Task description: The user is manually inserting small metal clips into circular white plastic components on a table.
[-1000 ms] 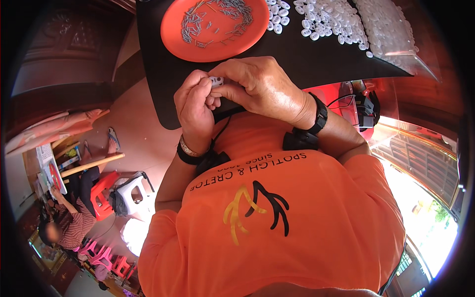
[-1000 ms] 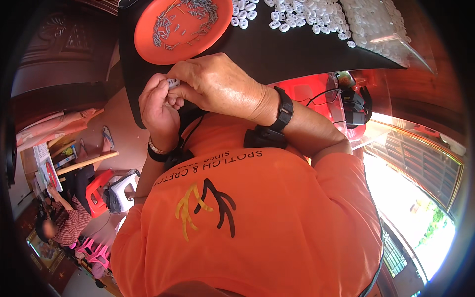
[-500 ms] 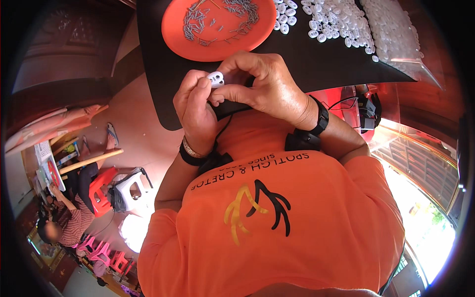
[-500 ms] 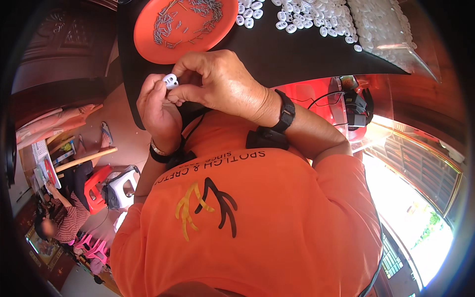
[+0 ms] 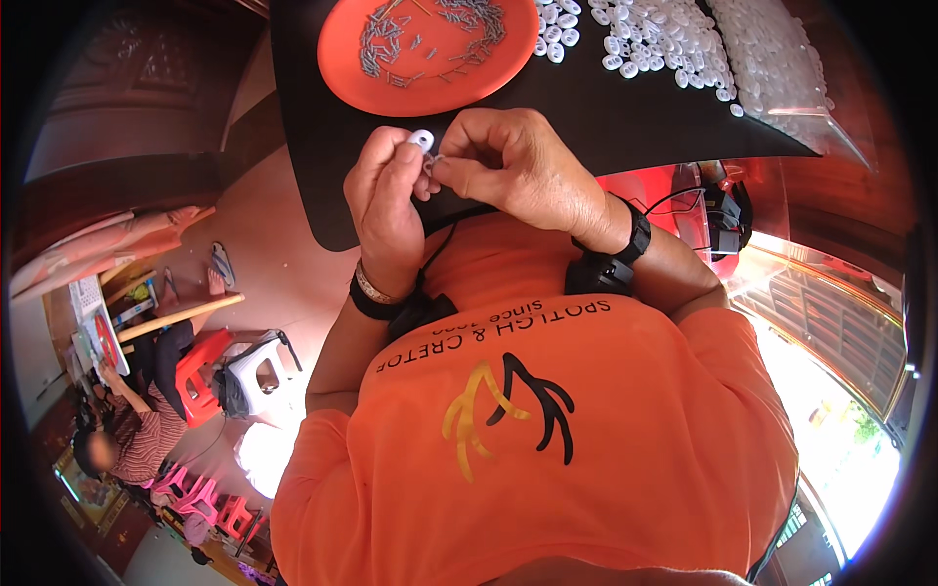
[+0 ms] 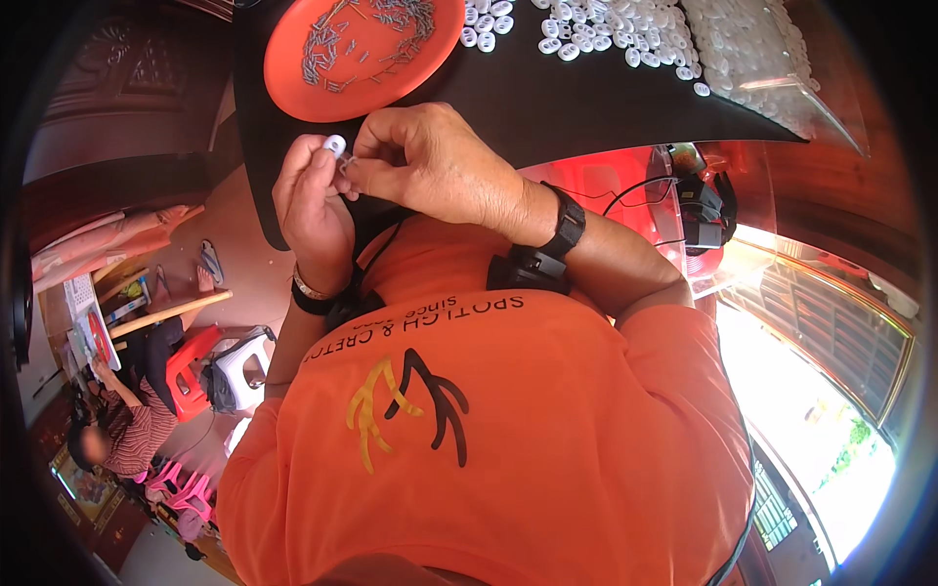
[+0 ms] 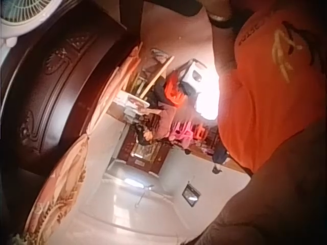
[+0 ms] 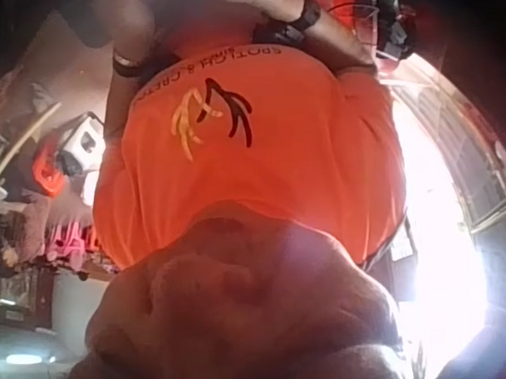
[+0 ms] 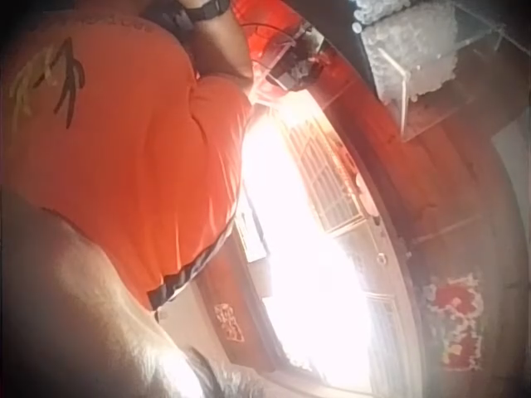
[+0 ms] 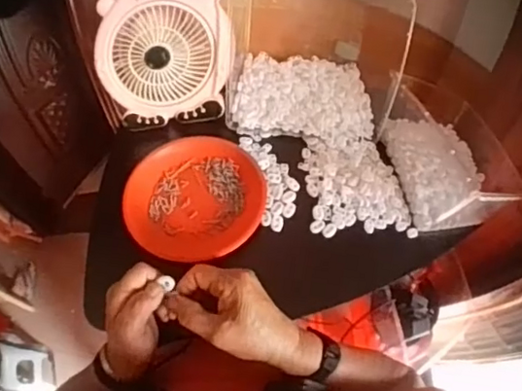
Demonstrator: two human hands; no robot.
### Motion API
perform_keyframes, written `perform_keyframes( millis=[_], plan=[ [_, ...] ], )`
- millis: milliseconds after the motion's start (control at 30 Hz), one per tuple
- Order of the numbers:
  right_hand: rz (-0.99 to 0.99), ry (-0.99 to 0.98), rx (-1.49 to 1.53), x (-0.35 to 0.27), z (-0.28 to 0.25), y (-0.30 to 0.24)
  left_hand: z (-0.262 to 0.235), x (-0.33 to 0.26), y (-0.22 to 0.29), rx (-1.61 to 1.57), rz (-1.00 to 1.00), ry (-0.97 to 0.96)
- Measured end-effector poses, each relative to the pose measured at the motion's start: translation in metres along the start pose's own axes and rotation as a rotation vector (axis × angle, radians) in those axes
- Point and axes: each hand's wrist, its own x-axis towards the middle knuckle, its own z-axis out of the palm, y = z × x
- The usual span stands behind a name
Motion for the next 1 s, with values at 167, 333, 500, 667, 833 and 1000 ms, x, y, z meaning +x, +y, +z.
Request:
perform_keyframes(
  millis=[167, 333, 500, 667, 833, 1000],
  plan=[
    [0.064, -0.016, 0.09, -0.003, -0.0018, -0.0042, 0.0019, 0.001, 0.0021, -0.074, -0.035, 0.068],
    [0.048, -0.056, 0.042, -0.0022, -0.0042, -0.004, -0.0025, 0.0037, 0.0019, -0.123, -0.067, 0.032],
    [0.069, -0.052, 0.11, -0.0008, -0.004, -0.0021, -0.0035, 0.0032, 0.0026, -0.146, -0.099, 0.022],
    [0.052, -0.048, 0.1, -0.0006, -0.0042, -0.0014, -0.0035, 0.0028, 0.0028, -0.05, -0.094, 0.024],
    [0.071, -0.052, 0.09, 0.0001, -0.0043, -0.0031, -0.003, 0.0023, 0.0037, -0.051, -0.086, 0.032],
    [0.073, -0.04, 0.101, -0.0008, -0.0048, -0.0013, -0.001, 0.0025, 0.0048, -0.07, -0.094, 0.037]
  ],
)
